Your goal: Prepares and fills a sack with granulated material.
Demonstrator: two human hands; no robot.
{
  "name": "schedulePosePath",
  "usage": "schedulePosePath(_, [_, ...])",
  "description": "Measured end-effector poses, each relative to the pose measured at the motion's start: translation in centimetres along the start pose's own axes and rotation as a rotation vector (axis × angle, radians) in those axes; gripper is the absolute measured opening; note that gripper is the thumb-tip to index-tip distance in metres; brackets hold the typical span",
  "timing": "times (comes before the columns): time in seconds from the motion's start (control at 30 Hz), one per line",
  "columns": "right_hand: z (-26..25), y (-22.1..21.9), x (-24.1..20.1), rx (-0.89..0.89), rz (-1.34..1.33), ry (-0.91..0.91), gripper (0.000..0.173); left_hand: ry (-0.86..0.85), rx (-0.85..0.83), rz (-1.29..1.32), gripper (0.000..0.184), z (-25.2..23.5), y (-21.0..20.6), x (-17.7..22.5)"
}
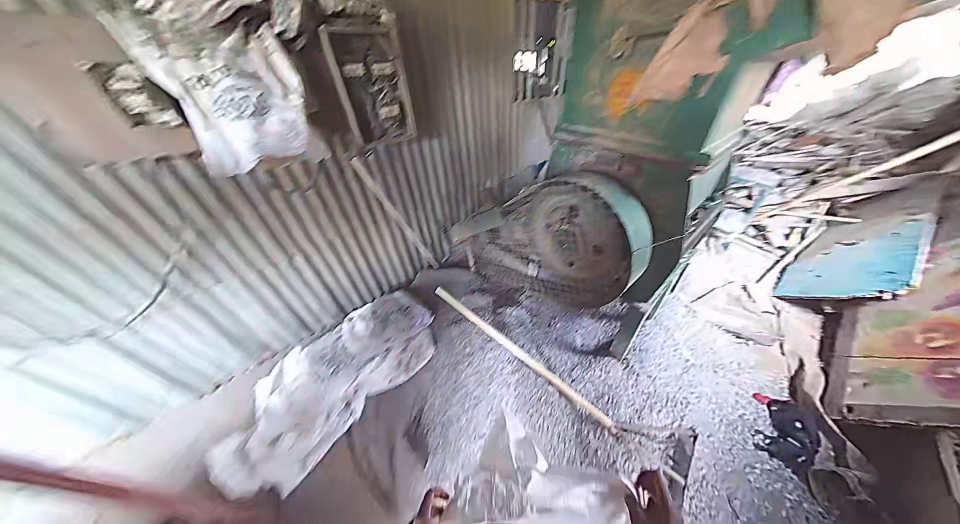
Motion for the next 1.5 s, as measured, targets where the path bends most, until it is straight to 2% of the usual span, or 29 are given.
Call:
schedulePosePath(0.07, [1.4,-2.5,-3.3,-0.09,-0.023,0.034,0.037,0.121,0.11,0.038,0.042,3.9,2.9,-4.2])
schedulePosePath(0.13, [2.8,-5.9,-6.1,-0.272,-0.05,0.051,0.04,0.235,0.167,0.064,0.04,7.2,4.4,-8.4])
schedulePosePath(0.23, [5.5,-10.5,-10.7,-0.505,-0.056,0.222,0.04,0.309,0.19,0.096,0.056,10.2,5.7,-12.9])
schedulePosePath(0.37, [10.8,-12.9,-14.5,-0.512,-0.116,0.451,0.036,0.372,0.324,0.198,0.058,14.9,7.1,-17.3])
schedulePosePath(0.47, [14.8,-14.0,-15.5,-0.604,-0.154,0.468,0.037,0.396,0.409,0.284,0.067,18.1,8.6,-20.3])
schedulePosePath(0.53, [17.1,-14.8,-14.9,-0.711,-0.118,0.444,0.041,0.388,0.42,0.274,0.06,19.5,8.8,-21.4])
schedulePosePath(0.63, [20.8,-15.3,-13.5,-0.897,0.076,0.402,0.059,0.398,0.425,0.256,0.053,20.8,7.2,-22.3])
schedulePosePath(0.77, [25.7,-14.7,-12.8,-0.961,0.206,0.677,0.059,0.419,0.473,0.271,0.05,21.9,3.3,-22.3])
schedulePosePath(0.83, [27.7,-16.0,-10.6,-1.159,0.243,0.651,0.058,0.429,0.461,0.243,0.051,21.8,1.9,-21.5])
schedulePosePath(0.9, [28.9,-17.6,-6.0,-1.341,0.267,0.469,0.067,0.438,0.432,0.189,0.048,21.7,0.2,-21.0])
schedulePosePath(1.03, [29.5,-20.3,4.8,-1.452,0.215,0.165,0.09,0.55,0.335,0.042,0.045,20.3,-3.5,-20.9])
schedulePosePath(1.13, [28.2,-23.0,10.5,-1.509,0.086,0.044,0.093,0.592,0.324,-0.045,0.045,18.4,-7.6,-21.1])
schedulePosePath(1.2, [29.1,-24.7,13.7,-1.631,0.053,0.019,0.094,0.599,0.287,-0.123,0.045,18.5,-10.1,-21.4])
schedulePosePath(1.33, [30.2,-28.0,18.0,-1.791,0.004,0.02,0.098,0.688,0.204,-0.207,0.048,19.7,-13.5,-23.0])
schedulePosePath(1.5, [32.3,-31.0,18.8,-1.828,-0.028,0.036,0.093,0.801,0.242,-0.129,0.049,19.6,-15.2,-27.0])
Point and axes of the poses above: each hand's wrist, its own z-axis away from the middle knuckle, its own y-axis out of the back of the hand, x = y × z, the point moved 9 cm from there along -z, towards the middle knuckle, and after that the axes turned 15 degrees about y, right-handed, at the moved point
